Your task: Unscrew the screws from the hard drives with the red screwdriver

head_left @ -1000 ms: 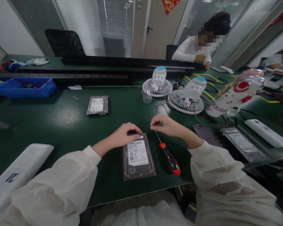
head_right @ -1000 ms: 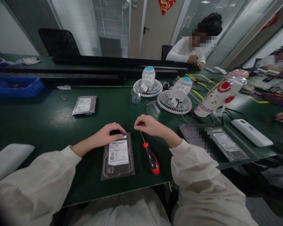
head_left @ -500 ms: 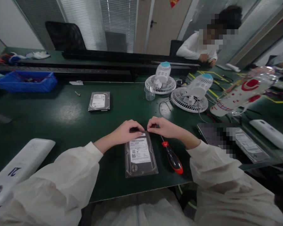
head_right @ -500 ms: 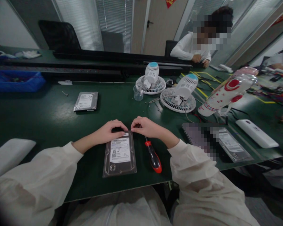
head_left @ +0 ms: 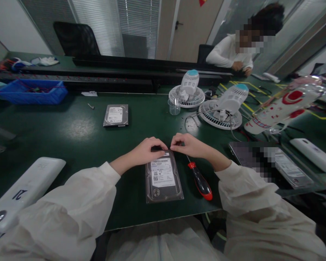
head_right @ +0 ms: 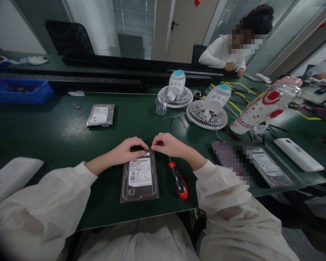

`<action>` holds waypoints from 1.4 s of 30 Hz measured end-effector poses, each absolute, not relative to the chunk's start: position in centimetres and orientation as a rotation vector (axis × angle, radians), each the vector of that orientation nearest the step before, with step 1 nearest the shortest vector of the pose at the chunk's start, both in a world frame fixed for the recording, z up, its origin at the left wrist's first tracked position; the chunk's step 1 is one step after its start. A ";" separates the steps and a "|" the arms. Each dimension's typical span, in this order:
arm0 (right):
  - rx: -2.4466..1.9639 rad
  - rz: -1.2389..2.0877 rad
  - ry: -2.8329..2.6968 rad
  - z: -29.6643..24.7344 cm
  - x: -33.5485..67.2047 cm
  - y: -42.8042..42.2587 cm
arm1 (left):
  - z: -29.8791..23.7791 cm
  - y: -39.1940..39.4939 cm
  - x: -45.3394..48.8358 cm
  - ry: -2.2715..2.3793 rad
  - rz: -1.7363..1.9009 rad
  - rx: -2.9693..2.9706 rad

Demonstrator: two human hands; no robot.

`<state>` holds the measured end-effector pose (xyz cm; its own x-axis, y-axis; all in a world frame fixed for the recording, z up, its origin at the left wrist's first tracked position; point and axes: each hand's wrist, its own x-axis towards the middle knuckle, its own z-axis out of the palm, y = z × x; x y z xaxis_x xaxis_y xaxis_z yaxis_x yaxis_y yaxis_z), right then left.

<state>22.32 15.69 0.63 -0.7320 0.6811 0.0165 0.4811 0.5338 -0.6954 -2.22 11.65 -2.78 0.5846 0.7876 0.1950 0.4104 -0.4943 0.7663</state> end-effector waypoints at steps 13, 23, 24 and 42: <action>-0.995 1.079 -2.406 0.4 22.2 15.9 | -2.4 11.5 -2.2 0.960 0.691 2.122; -1.004 1.089 -2.393 0.3 22.2 15.8 | -2.3 11.5 -2.1 0.983 0.663 2.118; -1.001 1.082 -2.395 0.3 22.3 15.9 | -2.2 11.5 -2.1 0.985 0.660 2.114; -1.388 0.403 -2.379 4.7 24.7 11.1 | -2.8 11.6 -2.3 0.963 0.696 2.101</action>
